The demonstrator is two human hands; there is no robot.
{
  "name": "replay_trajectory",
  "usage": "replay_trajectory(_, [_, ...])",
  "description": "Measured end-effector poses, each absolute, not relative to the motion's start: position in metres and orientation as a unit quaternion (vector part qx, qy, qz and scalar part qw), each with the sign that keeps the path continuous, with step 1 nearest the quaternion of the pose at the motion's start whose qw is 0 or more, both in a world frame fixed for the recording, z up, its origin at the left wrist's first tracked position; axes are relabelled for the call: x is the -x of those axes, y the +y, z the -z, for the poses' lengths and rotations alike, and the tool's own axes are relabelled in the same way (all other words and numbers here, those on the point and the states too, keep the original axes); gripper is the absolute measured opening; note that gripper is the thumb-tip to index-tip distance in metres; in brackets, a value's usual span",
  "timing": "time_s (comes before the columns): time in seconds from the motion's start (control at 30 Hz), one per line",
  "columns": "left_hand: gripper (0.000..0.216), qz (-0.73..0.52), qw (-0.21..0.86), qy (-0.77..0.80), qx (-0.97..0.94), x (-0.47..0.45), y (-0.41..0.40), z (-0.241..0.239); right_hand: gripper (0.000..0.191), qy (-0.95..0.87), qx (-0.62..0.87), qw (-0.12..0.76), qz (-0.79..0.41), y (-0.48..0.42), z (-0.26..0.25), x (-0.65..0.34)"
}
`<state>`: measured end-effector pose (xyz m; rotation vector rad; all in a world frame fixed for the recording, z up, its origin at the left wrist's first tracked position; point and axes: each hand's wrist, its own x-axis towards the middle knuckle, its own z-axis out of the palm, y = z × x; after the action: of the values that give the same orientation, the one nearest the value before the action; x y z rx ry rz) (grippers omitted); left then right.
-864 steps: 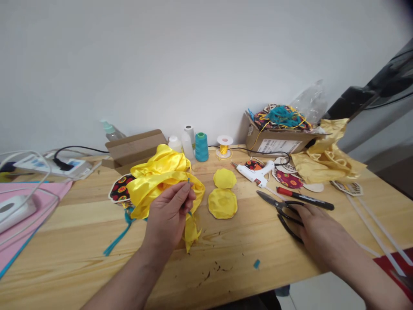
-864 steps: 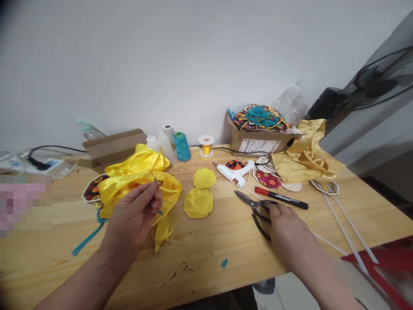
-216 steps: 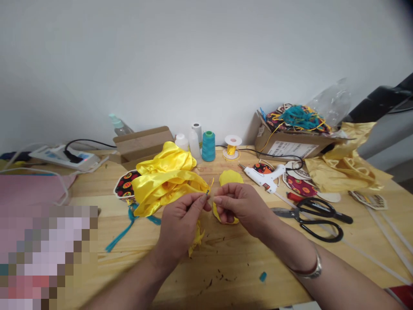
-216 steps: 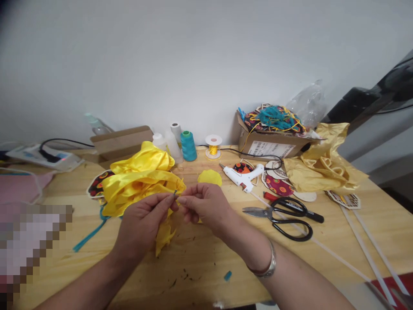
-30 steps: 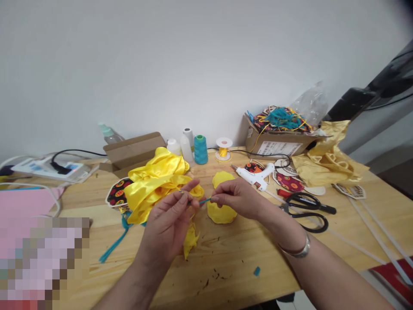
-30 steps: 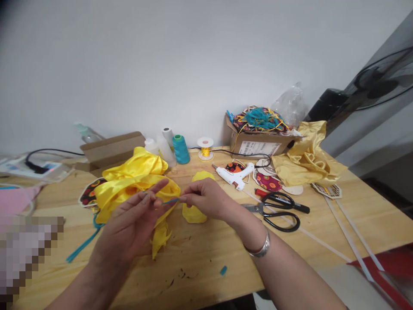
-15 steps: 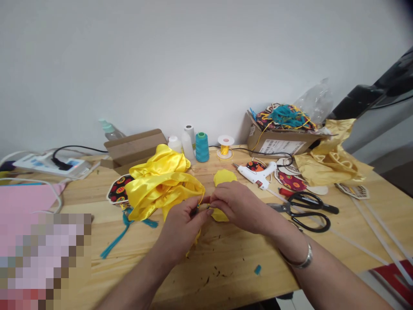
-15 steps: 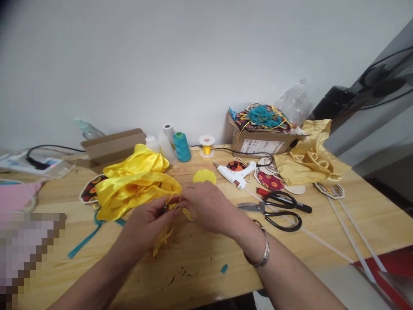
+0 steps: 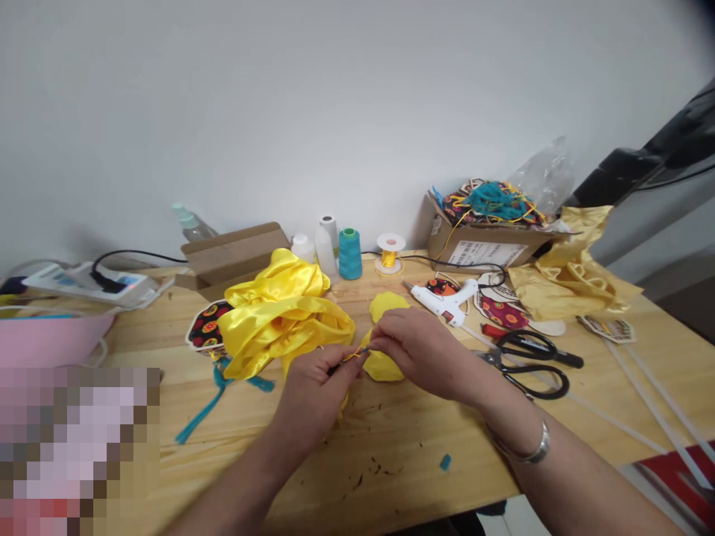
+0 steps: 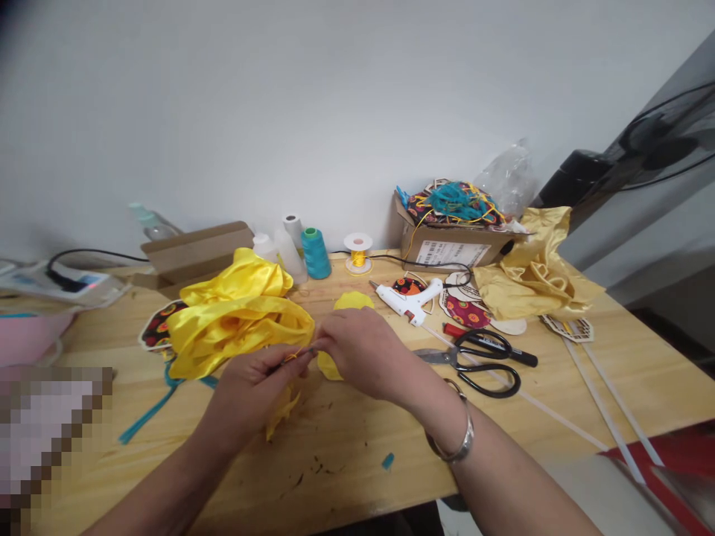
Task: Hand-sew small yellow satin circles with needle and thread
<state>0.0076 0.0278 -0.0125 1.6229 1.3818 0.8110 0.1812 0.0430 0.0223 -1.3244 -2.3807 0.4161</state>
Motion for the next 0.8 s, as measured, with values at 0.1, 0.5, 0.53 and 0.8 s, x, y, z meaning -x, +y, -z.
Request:
replay_trajectory(0.1, [0.031,-0.332,0.450,0.565,-0.607,-0.008,0.027,0.010,0.017,-0.822,0.523,0.196,-0.112,0.040,-0.031,-0.193])
replay_trajectory(0.5, [0.013,-0.423,0.555,0.540,-0.470,-0.009,0.029,0.010,0.035,-0.749,0.658,0.003,0.070,-0.020,0.010,-0.338])
replay_trajectory(0.53, [0.012,-0.426,0.562,0.537,-0.463,-0.009,0.029,0.010,0.037,-0.754,0.654,0.007,0.062,-0.022,0.015,-0.344])
replay_trajectory(0.8, [0.014,-0.420,0.559,0.536,-0.473,-0.010,0.030,0.006,0.038,-0.757,0.650,0.000,0.060,-0.017,0.016,-0.341])
